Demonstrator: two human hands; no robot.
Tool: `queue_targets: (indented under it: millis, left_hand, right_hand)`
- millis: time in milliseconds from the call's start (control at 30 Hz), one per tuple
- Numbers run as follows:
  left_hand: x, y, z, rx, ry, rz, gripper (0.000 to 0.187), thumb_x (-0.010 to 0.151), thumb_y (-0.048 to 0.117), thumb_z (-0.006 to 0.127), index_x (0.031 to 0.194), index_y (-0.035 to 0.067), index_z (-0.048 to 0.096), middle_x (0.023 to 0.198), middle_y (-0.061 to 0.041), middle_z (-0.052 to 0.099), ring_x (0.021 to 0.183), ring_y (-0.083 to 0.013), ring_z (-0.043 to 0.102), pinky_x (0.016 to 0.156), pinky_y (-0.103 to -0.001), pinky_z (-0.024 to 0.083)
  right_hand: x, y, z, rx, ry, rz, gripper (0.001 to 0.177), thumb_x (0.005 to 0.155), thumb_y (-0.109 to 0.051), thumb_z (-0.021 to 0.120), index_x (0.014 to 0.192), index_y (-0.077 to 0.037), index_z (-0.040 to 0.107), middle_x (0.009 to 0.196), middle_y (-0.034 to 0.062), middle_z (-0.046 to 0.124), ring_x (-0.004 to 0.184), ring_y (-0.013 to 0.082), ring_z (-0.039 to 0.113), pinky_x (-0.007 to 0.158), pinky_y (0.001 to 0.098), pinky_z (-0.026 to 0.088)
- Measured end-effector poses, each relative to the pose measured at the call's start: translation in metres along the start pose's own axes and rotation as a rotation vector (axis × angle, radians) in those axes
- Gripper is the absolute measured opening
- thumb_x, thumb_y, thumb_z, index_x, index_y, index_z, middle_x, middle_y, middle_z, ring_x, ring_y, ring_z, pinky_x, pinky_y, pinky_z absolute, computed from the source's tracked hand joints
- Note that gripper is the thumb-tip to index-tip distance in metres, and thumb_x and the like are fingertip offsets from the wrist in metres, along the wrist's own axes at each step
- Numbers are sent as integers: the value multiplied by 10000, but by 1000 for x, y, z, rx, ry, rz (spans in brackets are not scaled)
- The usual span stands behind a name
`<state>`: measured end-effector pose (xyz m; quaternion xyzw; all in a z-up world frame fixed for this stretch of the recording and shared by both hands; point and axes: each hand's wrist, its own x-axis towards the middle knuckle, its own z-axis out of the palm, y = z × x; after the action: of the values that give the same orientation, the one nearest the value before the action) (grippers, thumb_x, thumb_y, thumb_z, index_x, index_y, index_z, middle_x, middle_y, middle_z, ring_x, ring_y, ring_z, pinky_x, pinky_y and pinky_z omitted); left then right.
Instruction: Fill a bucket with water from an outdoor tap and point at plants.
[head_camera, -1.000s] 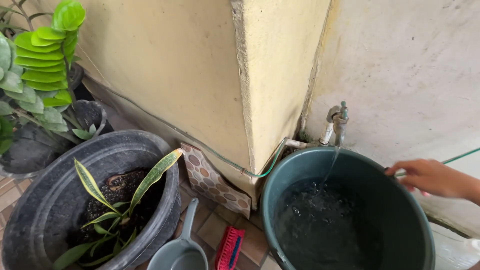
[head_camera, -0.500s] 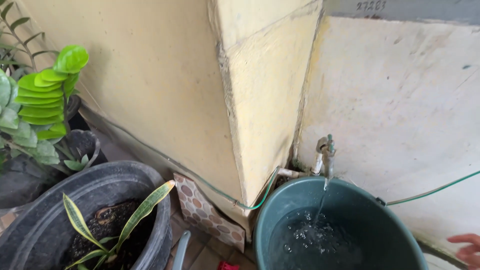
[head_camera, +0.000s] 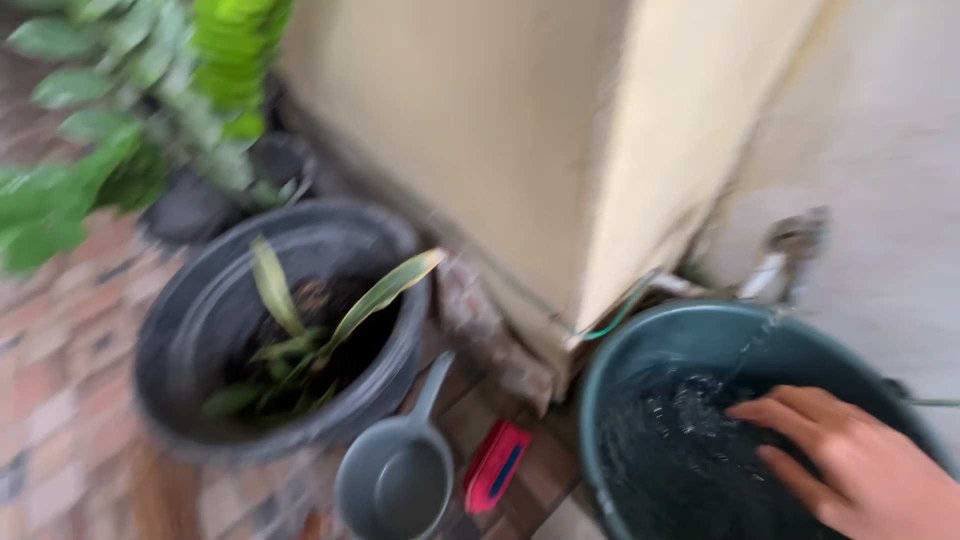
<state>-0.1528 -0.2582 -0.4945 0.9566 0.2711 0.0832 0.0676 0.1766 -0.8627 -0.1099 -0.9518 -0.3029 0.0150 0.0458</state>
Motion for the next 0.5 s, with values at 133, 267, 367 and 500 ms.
queue_targets:
  millis: [133, 267, 367, 500]
  left_hand:
    - [52, 69, -175, 36, -284, -301, 466, 773, 399, 721, 1173, 172, 647, 1120, -159, 755, 1092, -361, 694, 957, -512, 534]
    - [34, 89, -279, -182, -539, -518, 409, 924, 434, 578, 1259, 206, 635, 1056, -197, 803, 1104, -383, 731, 997, -516, 546]
    - [7, -3, -193, -21, -515, -471, 462, 908, 440, 622, 1305, 207, 585, 1209, -178, 724, 1181, -390, 678, 988, -511, 552]
    - [-32, -106, -93, -29, -422, -418, 527, 874, 433, 674, 1325, 181, 571, 1212, -224, 703, 1192, -404, 667, 995, -511, 553]
  right_hand:
    - [46, -55, 8, 217, -177, -409, 429, 892, -280, 688, 1311, -191, 656, 1171, 20, 672, 1149, 252, 666, 943, 391, 551]
    - [77, -95, 22, 272, -209, -609, 392, 892, -201, 675, 1282, -154, 660, 1154, 50, 660, 1140, 289, 648, 915, 406, 542]
    - [91, -118, 35, 260, -261, -681, 396, 877, -188, 686, 1268, -142, 647, 1136, 40, 660, 1124, 283, 649, 919, 399, 545]
    - [107, -187, 30, 288, -282, -731, 363, 882, -173, 701, 1242, -144, 659, 1127, 45, 662, 1136, 296, 642, 912, 410, 537]
